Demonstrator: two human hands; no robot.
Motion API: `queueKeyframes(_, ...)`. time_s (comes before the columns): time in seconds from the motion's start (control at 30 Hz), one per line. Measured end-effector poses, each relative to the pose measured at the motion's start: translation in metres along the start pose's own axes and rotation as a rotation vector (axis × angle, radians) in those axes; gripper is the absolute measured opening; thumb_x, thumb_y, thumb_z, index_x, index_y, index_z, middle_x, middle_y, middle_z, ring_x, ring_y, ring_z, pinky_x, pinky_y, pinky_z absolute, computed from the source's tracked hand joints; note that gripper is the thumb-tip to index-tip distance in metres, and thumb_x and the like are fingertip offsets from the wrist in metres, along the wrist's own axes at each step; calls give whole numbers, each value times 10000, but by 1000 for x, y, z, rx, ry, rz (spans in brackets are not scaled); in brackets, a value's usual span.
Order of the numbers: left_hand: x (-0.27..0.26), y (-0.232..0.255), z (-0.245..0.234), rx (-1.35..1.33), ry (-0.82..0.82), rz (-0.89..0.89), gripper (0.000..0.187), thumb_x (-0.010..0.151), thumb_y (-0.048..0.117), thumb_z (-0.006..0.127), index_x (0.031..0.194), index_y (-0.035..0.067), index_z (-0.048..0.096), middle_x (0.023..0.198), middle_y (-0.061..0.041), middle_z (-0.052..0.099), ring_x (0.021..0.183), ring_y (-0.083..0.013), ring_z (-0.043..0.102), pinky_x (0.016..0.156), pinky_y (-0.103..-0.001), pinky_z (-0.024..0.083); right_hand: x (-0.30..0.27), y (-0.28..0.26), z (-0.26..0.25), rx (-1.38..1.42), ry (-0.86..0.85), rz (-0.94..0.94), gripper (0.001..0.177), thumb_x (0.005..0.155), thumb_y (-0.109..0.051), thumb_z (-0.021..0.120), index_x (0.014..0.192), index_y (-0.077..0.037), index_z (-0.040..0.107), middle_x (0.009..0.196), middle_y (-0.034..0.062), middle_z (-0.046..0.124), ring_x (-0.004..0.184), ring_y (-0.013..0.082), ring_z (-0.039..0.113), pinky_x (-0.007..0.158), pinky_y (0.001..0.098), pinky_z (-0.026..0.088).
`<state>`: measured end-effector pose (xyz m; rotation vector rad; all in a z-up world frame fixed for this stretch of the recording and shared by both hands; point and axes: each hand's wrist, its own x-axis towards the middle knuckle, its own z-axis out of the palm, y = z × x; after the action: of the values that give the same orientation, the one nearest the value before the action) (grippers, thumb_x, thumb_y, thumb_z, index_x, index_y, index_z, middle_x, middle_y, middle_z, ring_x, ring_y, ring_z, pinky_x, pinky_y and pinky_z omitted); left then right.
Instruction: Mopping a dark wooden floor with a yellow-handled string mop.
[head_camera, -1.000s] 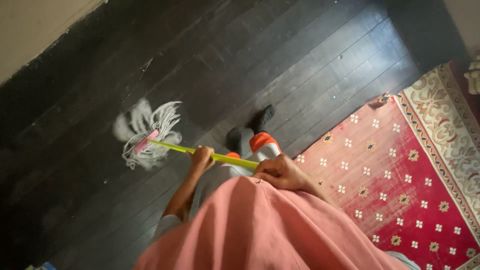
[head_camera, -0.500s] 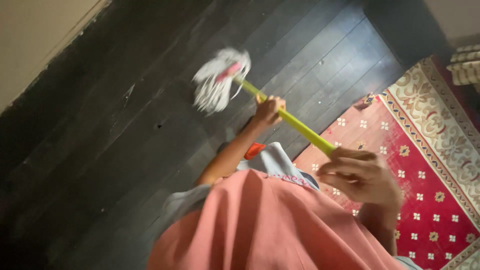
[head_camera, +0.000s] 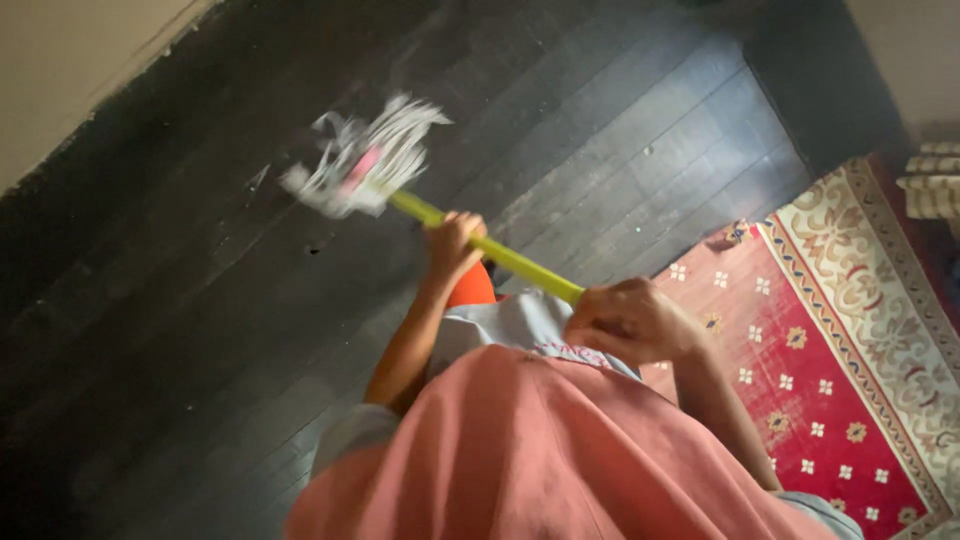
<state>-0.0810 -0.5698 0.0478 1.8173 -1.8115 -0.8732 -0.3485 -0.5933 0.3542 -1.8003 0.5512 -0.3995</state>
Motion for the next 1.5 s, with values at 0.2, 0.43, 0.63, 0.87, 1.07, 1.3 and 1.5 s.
queueKeyframes(0.2, -63, -85, -30, 110, -115, -195, 254, 825, 361, 694, 719, 131, 680, 762, -136, 702, 814, -409, 649, 771, -569, 478, 35, 82, 49, 144, 11, 307, 119, 963, -183, 708, 944, -79, 762, 672, 50, 664, 539, 123, 560, 490, 312, 419)
queueKeyframes(0.43, 48, -72, -45, 26, -146, -102, 268, 850, 342, 645, 712, 122, 582, 704, -99, 638, 793, -371, 645, 852, -678, 417, 102, 36, -40, -74, 213, 249, 140, 916, -225, 749, 935, -89, 776, 664, 26, 698, 517, 93, 610, 451, 285, 430)
queueKeyframes(0.63, 210, 12, -61, -21, -140, 111, 118, 836, 238, 674, 748, 165, 646, 755, -37, 667, 878, -315, 661, 978, -793, 263, 148, -9, -92, -136, 277, -61, 104, 971, -172, 709, 955, -71, 728, 777, 44, 734, 585, 87, 686, 516, 273, 522)
queueKeyframes(0.87, 307, -26, -81, -20, 0, 303, 126, 758, 254, 709, 684, 187, 633, 765, 24, 669, 946, -224, 674, 940, -873, 169, 222, 10, -72, -168, 171, 51, 63, 891, -113, 759, 881, -51, 758, 745, 88, 673, 583, 182, 636, 548, 339, 501)
queueKeyframes(1.07, 267, -122, -128, -124, 130, 142, 536, 907, 591, 531, 685, 109, 605, 717, -74, 635, 786, -266, 630, 814, -572, 390, 277, 35, -74, -17, 68, -18, 107, 930, -155, 748, 904, -54, 724, 772, 72, 670, 637, 184, 644, 568, 342, 490)
queueKeyframes(1.3, 134, -239, -143, 237, 137, -140, 572, 917, 645, 456, 626, 181, 620, 594, -42, 623, 602, -270, 629, 645, -530, 399, 300, 83, -14, 114, -61, 247, 157, 949, -202, 755, 949, -45, 758, 703, 82, 642, 548, 165, 541, 522, 344, 421)
queueKeyframes(1.5, 143, -201, -113, -59, 28, -1, 582, 873, 622, 502, 593, 114, 536, 588, -105, 570, 585, -327, 603, 678, -508, 439, 267, 63, -56, 19, 43, 207, 157, 973, -235, 709, 961, -85, 754, 774, 41, 721, 598, 134, 652, 538, 327, 495)
